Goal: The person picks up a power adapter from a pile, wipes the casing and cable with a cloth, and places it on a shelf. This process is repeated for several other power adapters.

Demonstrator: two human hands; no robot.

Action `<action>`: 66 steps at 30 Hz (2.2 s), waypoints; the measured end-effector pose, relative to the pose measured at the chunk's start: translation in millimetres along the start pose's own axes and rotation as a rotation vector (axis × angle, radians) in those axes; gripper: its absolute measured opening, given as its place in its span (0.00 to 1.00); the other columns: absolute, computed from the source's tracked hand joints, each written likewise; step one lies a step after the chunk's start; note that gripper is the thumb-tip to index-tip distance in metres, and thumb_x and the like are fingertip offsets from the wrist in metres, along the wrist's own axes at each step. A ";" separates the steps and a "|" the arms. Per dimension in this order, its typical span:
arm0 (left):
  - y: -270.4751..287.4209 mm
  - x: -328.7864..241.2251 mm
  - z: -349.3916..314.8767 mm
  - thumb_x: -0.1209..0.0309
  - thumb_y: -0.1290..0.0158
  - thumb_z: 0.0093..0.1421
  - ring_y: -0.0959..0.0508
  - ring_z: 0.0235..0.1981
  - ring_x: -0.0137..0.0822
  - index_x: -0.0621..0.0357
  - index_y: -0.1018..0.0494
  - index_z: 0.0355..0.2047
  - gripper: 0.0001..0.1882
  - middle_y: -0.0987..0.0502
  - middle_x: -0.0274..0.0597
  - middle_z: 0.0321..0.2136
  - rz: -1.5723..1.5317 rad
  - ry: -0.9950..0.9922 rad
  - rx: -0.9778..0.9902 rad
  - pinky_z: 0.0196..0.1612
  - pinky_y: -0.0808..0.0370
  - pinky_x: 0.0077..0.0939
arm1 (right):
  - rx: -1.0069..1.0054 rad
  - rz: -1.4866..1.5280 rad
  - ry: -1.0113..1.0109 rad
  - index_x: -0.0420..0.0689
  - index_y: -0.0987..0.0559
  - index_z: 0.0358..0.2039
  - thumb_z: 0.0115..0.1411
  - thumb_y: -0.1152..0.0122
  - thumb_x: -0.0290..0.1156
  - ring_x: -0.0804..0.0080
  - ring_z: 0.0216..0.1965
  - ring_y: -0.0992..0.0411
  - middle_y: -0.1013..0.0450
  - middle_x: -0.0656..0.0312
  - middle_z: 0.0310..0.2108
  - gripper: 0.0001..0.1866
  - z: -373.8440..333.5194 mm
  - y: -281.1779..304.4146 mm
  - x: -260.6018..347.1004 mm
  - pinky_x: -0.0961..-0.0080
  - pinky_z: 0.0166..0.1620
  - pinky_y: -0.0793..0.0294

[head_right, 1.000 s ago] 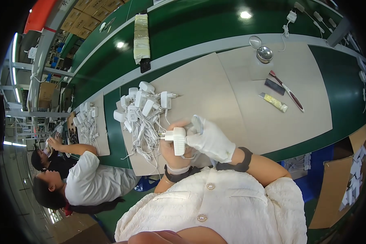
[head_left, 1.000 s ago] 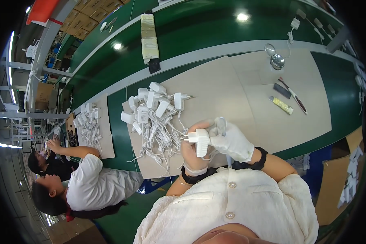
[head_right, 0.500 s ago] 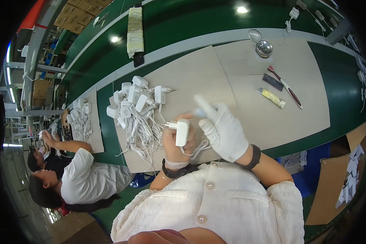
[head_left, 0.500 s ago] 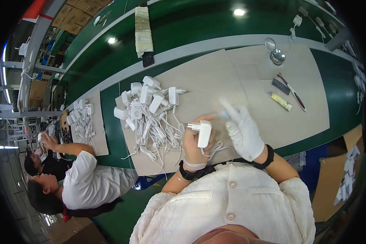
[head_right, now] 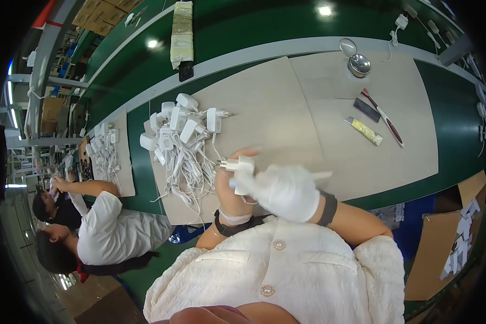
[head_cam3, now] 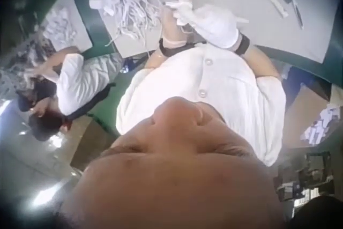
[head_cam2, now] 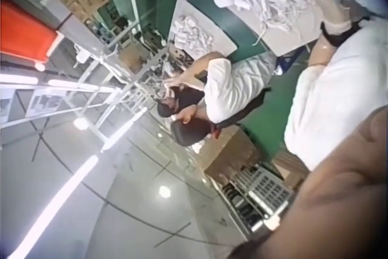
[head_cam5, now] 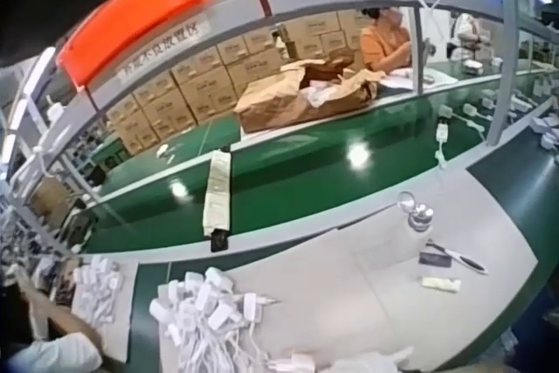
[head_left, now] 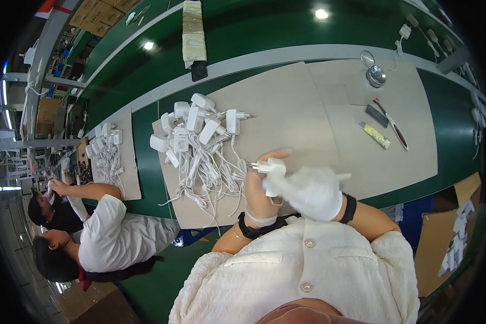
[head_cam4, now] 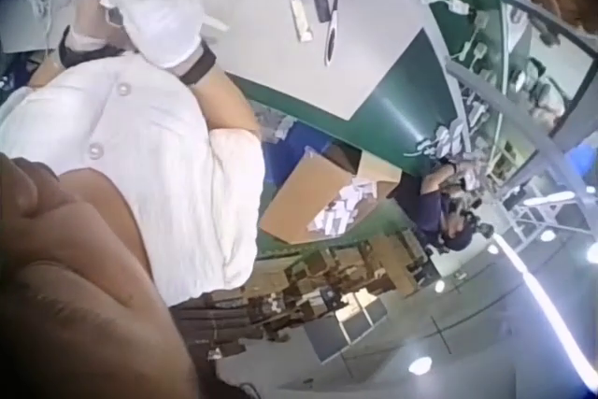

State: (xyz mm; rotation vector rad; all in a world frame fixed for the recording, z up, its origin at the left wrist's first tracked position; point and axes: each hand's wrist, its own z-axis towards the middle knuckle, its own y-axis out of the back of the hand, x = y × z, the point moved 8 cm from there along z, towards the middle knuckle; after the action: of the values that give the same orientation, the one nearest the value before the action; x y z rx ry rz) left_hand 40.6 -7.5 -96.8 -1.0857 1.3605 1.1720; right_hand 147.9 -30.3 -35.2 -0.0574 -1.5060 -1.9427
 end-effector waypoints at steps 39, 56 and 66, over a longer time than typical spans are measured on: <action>7.0 -45.9 42.8 0.64 0.53 0.64 0.31 0.22 0.20 0.61 0.31 0.53 0.20 0.25 0.35 0.29 -0.453 0.163 0.364 0.22 0.36 0.13 | 0.202 2.128 -0.621 0.36 0.27 0.45 0.72 0.62 0.37 0.85 0.11 0.50 0.45 0.73 0.12 0.19 -27.0 -16.8 -12.4 0.84 0.16 0.50; 61.7 -47.1 77.4 0.67 0.50 0.61 0.23 0.26 0.31 0.62 0.30 0.52 0.20 0.22 0.42 0.31 1.073 -0.495 -0.317 0.23 0.27 0.25 | 0.038 0.955 -0.708 0.40 0.24 0.39 0.67 0.51 0.41 0.83 0.17 0.40 0.39 0.68 0.16 0.16 22.4 -23.7 -60.7 0.81 0.19 0.35; 48.1 19.8 95.3 0.70 0.49 0.57 0.24 0.25 0.31 0.62 0.34 0.56 0.25 0.23 0.42 0.26 1.162 -0.258 0.006 0.27 0.29 0.25 | -0.318 -0.148 -0.829 0.40 0.24 0.37 0.64 0.55 0.36 0.43 0.39 0.27 0.25 0.44 0.35 0.14 168.8 14.7 -249.1 0.53 0.42 0.28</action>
State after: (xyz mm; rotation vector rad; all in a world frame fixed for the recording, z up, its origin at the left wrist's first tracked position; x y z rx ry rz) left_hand 3.1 92.8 -115.1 -0.0098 1.8055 2.0134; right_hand 288.9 233.5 -70.9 -1.0228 -1.6847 -2.4120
